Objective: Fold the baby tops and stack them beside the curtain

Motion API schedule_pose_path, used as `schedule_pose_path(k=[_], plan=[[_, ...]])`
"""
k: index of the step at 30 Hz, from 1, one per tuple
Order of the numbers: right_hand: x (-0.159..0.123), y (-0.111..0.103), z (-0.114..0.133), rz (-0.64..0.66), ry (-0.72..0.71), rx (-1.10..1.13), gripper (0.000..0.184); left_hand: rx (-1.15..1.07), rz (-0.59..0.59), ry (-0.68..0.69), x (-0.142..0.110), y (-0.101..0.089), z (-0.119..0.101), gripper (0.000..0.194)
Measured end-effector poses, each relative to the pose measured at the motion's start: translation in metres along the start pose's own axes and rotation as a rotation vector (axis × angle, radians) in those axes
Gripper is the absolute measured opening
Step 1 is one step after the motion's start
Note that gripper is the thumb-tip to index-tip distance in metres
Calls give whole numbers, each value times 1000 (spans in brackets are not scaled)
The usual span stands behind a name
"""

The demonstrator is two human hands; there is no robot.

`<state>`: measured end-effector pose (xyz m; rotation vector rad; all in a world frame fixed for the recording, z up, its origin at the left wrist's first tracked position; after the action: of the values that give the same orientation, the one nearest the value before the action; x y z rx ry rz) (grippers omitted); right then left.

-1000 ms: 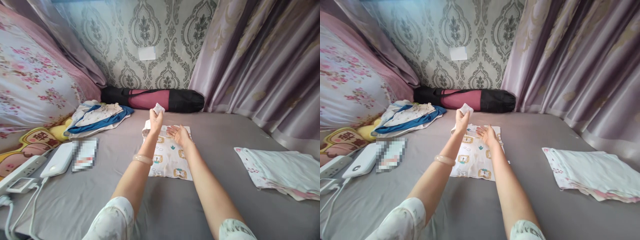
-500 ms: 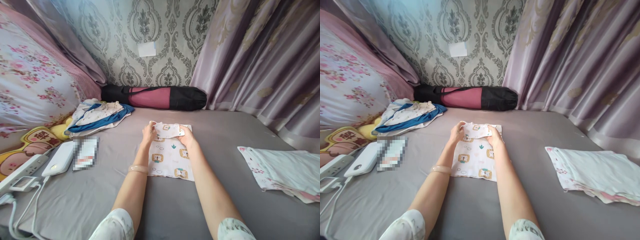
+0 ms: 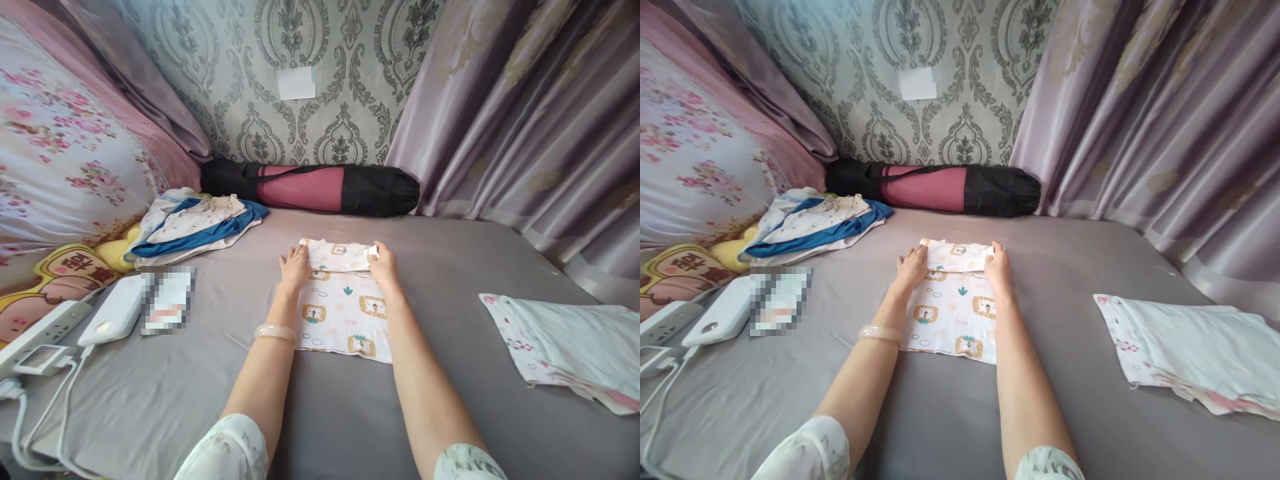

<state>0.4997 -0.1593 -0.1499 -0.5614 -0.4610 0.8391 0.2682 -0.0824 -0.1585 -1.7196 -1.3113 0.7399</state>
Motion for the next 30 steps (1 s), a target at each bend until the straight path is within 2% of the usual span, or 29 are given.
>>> schedule_pose_path(k=[3, 6, 8, 10, 12, 14, 16, 18, 22, 25, 30], plan=[[-7, -4, 0, 36, -56, -191, 56, -3, -9, 2, 0, 1, 2, 59], [-12, -6, 3, -25, -116, -306, 56, 1, -44, 0, -3, -3, -1, 56], [-15, -3, 9, -87, -159, -385, 55, 22, -108, -15, -4, -10, -11, 50], [-19, 4, 19, -81, -221, -446, 53, 53, -178, 12, -5, -18, -27, 44], [-24, 14, 30, -12, -305, -481, 50, 84, -182, 114, -3, -21, -48, 39], [-30, 23, 39, 82, -382, -507, 49, 120, -112, 273, -1, -16, -67, 37], [-34, 29, 44, 160, -411, -524, 49, 176, -28, 413, 1, -6, -75, 37], [-37, 31, 46, 210, -414, -531, 50, 237, 21, 476, 3, 6, -73, 39], [-36, 35, 42, 251, -432, -556, 53, 285, 23, 456, 5, 22, -52, 48], [-36, 41, 36, 274, -413, -585, 53, 308, 29, 425, 4, 28, -43, 52], [-39, 44, 35, 285, -401, -599, 53, 369, 66, 389, 4, 27, -47, 55]])
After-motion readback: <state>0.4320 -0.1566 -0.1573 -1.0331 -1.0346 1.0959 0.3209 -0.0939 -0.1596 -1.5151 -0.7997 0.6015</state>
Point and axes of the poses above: each hand's wrist, its own x-axis towards the middle knuckle, its own y-axis out of the palm, z = x × y, the point moved 3 cm from there along x, towards the middle knuckle, and after that the axes turned 2 degrees about -x, right-handed, at the moved point
